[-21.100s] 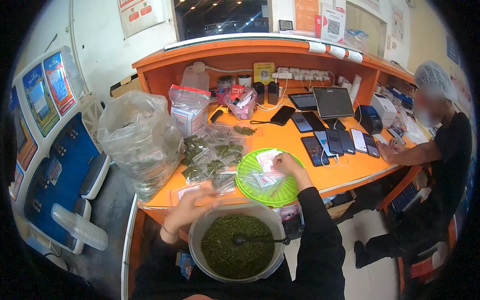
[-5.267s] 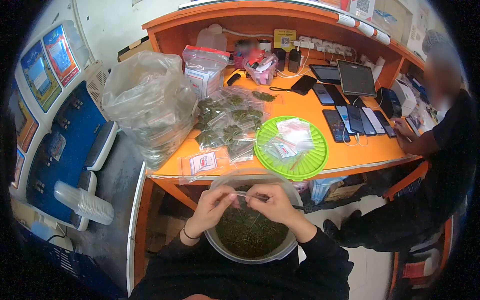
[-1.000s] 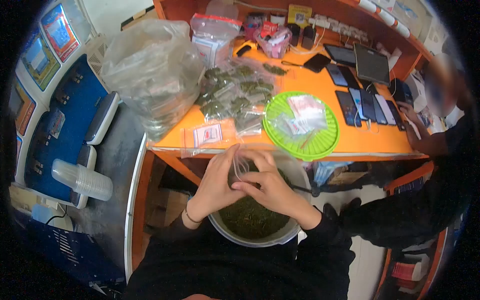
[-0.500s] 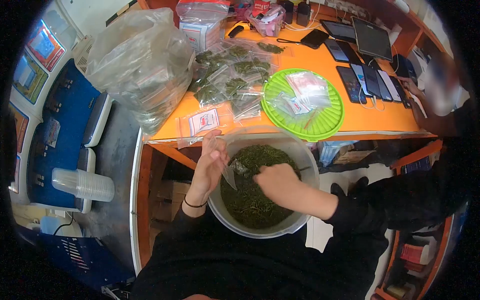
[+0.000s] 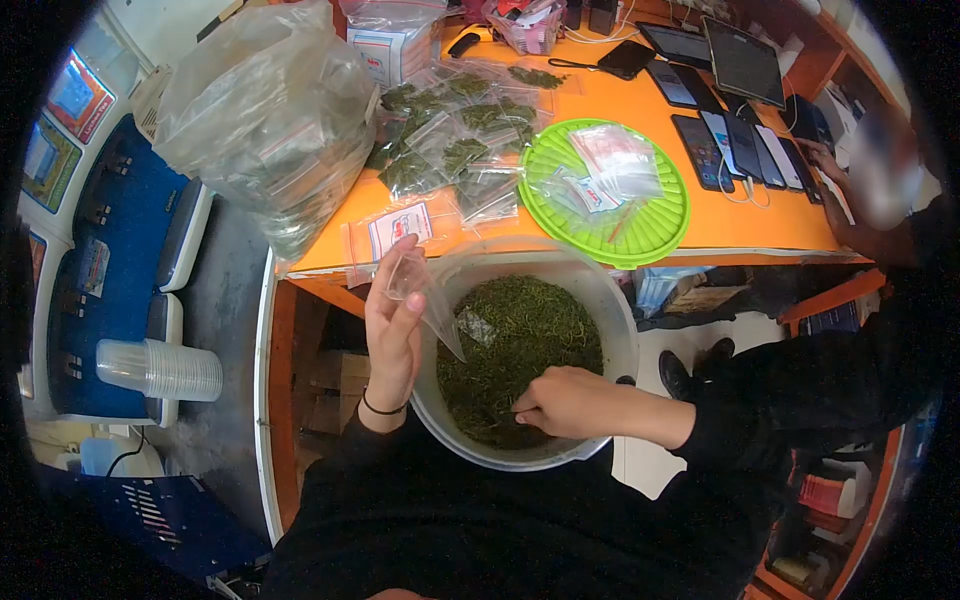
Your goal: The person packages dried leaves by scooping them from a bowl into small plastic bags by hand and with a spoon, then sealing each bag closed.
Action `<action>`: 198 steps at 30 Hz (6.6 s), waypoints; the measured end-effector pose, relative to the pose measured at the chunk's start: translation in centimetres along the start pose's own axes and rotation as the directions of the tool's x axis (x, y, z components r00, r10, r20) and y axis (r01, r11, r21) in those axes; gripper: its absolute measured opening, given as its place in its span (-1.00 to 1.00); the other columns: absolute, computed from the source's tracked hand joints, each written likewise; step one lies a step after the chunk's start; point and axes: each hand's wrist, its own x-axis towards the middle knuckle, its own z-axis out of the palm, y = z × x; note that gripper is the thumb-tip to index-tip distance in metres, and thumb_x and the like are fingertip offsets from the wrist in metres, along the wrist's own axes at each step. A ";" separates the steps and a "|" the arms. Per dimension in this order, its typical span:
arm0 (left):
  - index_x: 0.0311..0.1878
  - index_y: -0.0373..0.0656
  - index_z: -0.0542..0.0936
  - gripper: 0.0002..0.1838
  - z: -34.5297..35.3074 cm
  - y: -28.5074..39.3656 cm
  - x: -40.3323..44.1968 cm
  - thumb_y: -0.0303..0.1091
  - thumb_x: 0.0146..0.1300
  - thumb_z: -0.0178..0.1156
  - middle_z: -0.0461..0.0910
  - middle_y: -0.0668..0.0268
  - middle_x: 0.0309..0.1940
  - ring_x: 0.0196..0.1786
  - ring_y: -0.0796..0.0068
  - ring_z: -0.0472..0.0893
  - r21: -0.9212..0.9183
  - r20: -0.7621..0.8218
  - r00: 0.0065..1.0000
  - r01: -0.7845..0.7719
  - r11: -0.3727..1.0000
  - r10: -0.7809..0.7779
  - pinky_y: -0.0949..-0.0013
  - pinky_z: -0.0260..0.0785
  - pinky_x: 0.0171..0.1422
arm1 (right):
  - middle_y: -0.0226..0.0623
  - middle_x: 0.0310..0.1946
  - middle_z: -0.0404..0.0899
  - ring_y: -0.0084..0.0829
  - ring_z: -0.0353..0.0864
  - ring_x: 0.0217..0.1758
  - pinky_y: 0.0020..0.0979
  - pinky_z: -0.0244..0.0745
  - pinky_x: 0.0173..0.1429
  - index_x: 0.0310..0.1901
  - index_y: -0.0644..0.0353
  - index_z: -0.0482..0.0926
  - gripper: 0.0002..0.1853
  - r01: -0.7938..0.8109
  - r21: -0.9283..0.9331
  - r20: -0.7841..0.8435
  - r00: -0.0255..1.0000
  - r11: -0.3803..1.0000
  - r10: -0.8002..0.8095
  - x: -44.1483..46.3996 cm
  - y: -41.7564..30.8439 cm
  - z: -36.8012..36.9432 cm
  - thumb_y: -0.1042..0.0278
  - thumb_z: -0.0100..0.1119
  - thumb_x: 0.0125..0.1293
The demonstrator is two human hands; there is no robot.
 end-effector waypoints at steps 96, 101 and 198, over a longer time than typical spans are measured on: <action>-0.30 -0.30 0.60 -0.88 -0.1 3.6 10.3 -0.47 0.18 0.12 0.63 0.20 -0.41 -0.36 0.49 0.62 0.583 0.125 0.888 -0.427 0.692 0.442 0.46 0.45 -0.28 | -0.29 -0.62 0.50 -0.48 0.48 -0.55 -0.49 0.35 -0.43 -0.51 0.30 0.51 -0.93 0.104 -0.036 -0.838 0.539 0.994 -0.087 -2.1 4.8 -10.2 0.50 0.19 -0.03; -0.06 -0.26 0.52 -0.57 -1.3 -0.5 18.4 -0.18 0.07 0.26 0.56 0.08 -0.20 -0.16 0.19 0.58 0.897 0.331 0.791 -0.432 0.087 0.514 0.29 0.42 -0.11 | -0.22 -0.59 0.51 -0.36 0.52 -0.49 -0.39 0.39 -0.35 -0.48 0.27 0.56 -0.79 -0.228 0.101 -0.901 0.392 0.968 0.186 -0.1 16.3 -16.6 0.31 0.31 -0.05; 0.28 0.02 0.05 -0.22 -0.6 -1.4 1.2 -0.42 -0.03 0.18 0.26 0.38 -0.27 -0.15 0.45 0.39 -0.227 0.279 0.924 0.327 0.917 -0.260 0.21 0.27 0.13 | -0.10 -0.34 0.50 -0.16 0.59 -0.41 -0.27 0.49 -0.38 -0.33 0.22 0.53 -0.83 -0.211 -0.526 -0.265 0.961 0.824 0.076 0.8 2.0 -0.8 0.41 0.11 -0.02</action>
